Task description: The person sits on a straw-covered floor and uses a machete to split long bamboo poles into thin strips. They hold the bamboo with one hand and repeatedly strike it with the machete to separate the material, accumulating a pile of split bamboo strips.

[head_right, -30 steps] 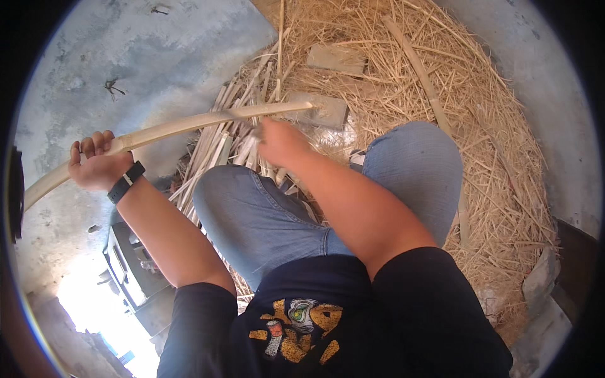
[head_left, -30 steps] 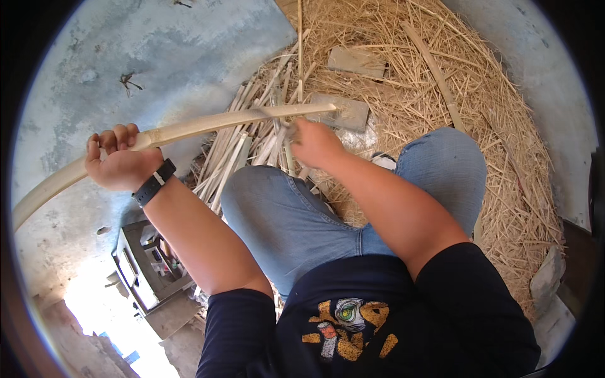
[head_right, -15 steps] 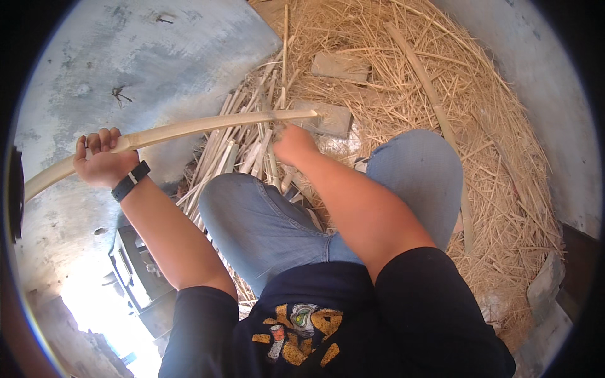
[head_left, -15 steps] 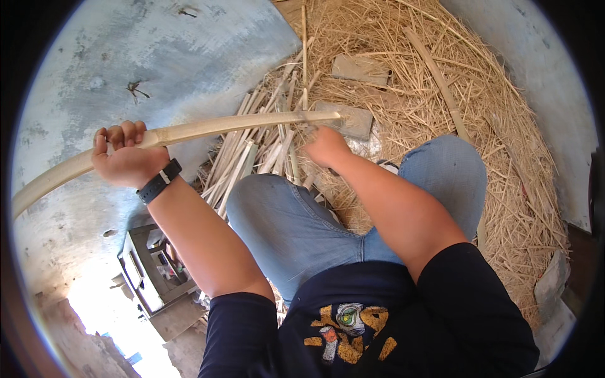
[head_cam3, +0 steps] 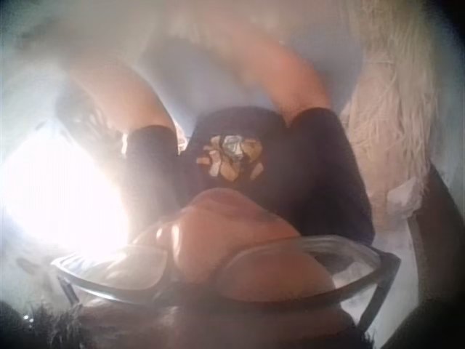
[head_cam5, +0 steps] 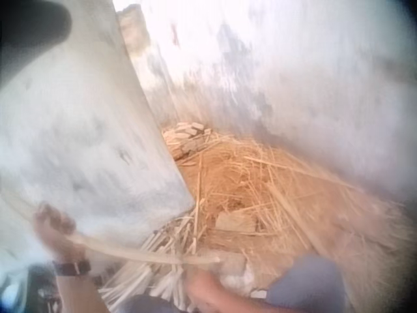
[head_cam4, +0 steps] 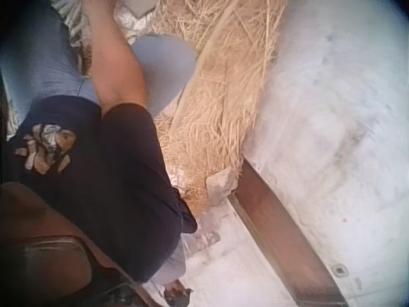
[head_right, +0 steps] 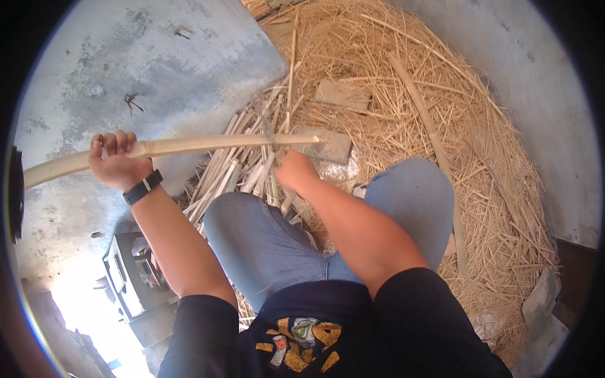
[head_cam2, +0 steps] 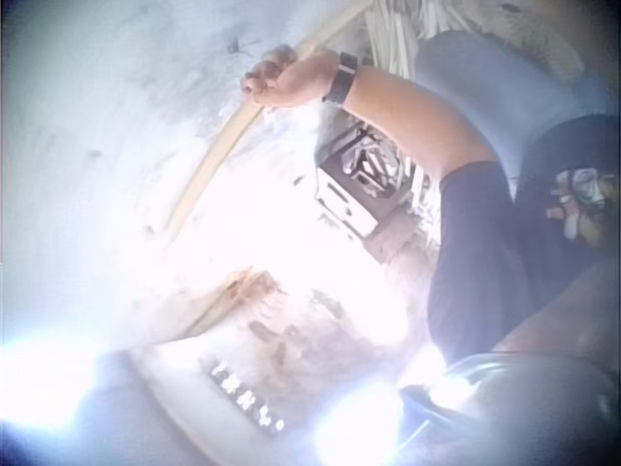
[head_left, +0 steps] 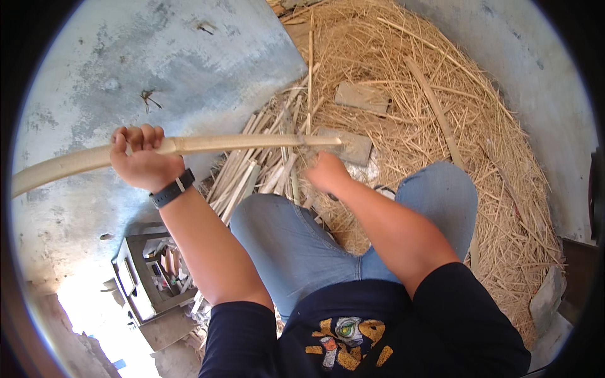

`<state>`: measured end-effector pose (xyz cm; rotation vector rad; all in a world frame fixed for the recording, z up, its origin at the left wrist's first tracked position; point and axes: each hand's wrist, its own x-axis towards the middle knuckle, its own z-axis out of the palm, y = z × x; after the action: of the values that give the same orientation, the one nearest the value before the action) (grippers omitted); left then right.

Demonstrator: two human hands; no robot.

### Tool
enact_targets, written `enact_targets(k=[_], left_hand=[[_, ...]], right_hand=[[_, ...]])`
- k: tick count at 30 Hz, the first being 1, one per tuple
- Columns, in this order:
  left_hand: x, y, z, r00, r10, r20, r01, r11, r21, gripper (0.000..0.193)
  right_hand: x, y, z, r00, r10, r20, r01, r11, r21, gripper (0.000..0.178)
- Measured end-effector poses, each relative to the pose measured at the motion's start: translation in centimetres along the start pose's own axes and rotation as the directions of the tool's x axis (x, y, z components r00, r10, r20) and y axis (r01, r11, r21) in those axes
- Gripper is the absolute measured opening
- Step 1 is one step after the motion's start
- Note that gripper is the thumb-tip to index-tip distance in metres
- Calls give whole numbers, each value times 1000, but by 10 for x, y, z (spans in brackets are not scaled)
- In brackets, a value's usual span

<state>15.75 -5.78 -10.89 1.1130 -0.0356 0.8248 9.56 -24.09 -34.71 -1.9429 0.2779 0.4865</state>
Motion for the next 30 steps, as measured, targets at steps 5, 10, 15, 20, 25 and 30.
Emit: enact_targets(k=[5,10,15,20,25,30], left_hand=[[4,-4,-12,1000,-23,-8,23,999,-35,10],[5,-4,-7,997,-77,4,77,993,-90,10],[12,-4,-23,998,-52,17,54,992,-117,12],[1,-2,-16,997,-71,10,72,990,-118,12],[-6,3,-18,995,-55,85,66,988,-137,12],[0,2,-18,994,-44,97,59,987,-152,12]], right_hand=[[-44,-44,-5,943,-315,111,320,947,-33,50],[-15,-13,-1,977,-207,-43,205,978,-50,53],[-27,-31,-6,987,-150,61,156,982,-105,47],[-35,-25,-6,955,-292,51,295,951,-91,50],[-2,5,-10,997,-70,10,71,994,-88,55],[-21,-23,-3,953,-289,94,289,957,13,59]])
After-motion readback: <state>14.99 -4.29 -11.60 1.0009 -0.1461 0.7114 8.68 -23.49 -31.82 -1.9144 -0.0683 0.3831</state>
